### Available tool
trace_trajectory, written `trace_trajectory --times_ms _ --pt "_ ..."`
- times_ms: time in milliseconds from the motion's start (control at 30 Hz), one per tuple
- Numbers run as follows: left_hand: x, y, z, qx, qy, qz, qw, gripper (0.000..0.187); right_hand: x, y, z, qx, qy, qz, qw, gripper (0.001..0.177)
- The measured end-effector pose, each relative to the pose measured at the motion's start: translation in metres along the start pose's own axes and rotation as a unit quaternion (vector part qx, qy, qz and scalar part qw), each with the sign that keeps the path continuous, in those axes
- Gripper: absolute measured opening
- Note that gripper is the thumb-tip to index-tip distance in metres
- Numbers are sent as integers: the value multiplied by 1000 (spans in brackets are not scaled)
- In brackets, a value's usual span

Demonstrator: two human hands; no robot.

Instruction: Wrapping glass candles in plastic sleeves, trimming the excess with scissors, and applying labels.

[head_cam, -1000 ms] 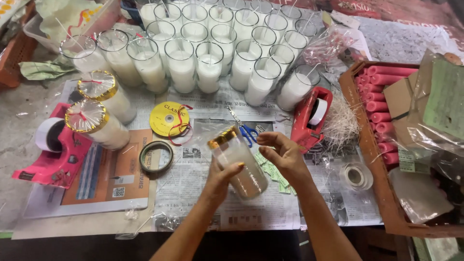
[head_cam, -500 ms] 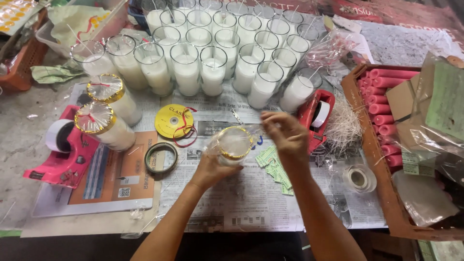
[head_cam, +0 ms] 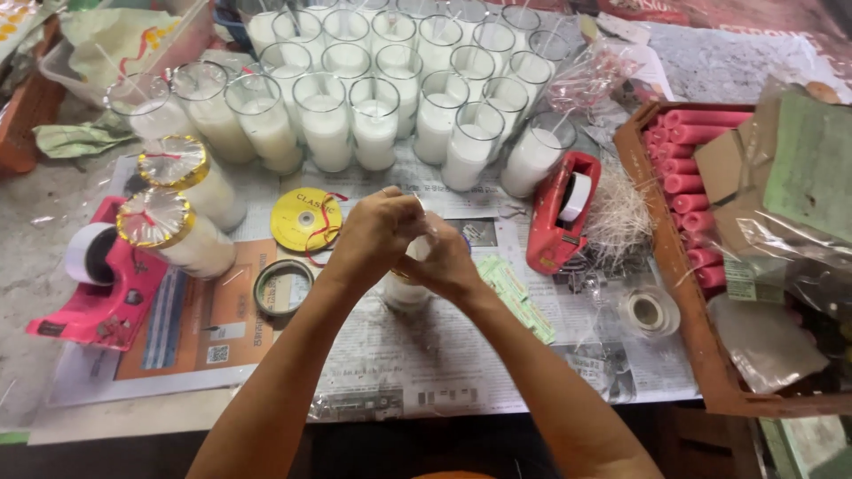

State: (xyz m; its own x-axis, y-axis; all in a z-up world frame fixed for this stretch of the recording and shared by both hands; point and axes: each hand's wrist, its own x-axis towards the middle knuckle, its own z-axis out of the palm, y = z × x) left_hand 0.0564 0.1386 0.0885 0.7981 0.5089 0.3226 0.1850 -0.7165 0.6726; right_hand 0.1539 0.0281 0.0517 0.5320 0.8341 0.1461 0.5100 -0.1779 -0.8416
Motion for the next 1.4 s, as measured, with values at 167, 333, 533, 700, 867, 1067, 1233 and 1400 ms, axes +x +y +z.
trace_trajectory --times_ms 167,333,533,700,867,1067,1233,1400 --pt "-1 10 5 18 15 59 998 7 9 20 21 -82 79 -11 993 40" --pt "-9 11 0 -10 18 61 998 10 14 39 40 -128 131 -72 980 29" --pt "-11 41 -29 -137 67 3 988 31 6 -37 -20 97 27 -13 995 39" --pt "-40 36 -64 -140 146 -94 975 49 -26 44 -125 123 151 -42 980 29" --pt "-78 9 -38 -172 205 -156 951 36 -55 172 -205 -75 176 222 956 16" --pt "-103 13 -8 -176 233 -168 941 24 -62 229 -235 -274 29 236 932 22" --pt "-119 3 -4 -137 231 -188 945 20 -74 156 -241 -244 -46 328 912 19" --pt "-141 -15 -4 -81 208 -202 954 23 -119 210 -230 -443 -64 41 893 15"
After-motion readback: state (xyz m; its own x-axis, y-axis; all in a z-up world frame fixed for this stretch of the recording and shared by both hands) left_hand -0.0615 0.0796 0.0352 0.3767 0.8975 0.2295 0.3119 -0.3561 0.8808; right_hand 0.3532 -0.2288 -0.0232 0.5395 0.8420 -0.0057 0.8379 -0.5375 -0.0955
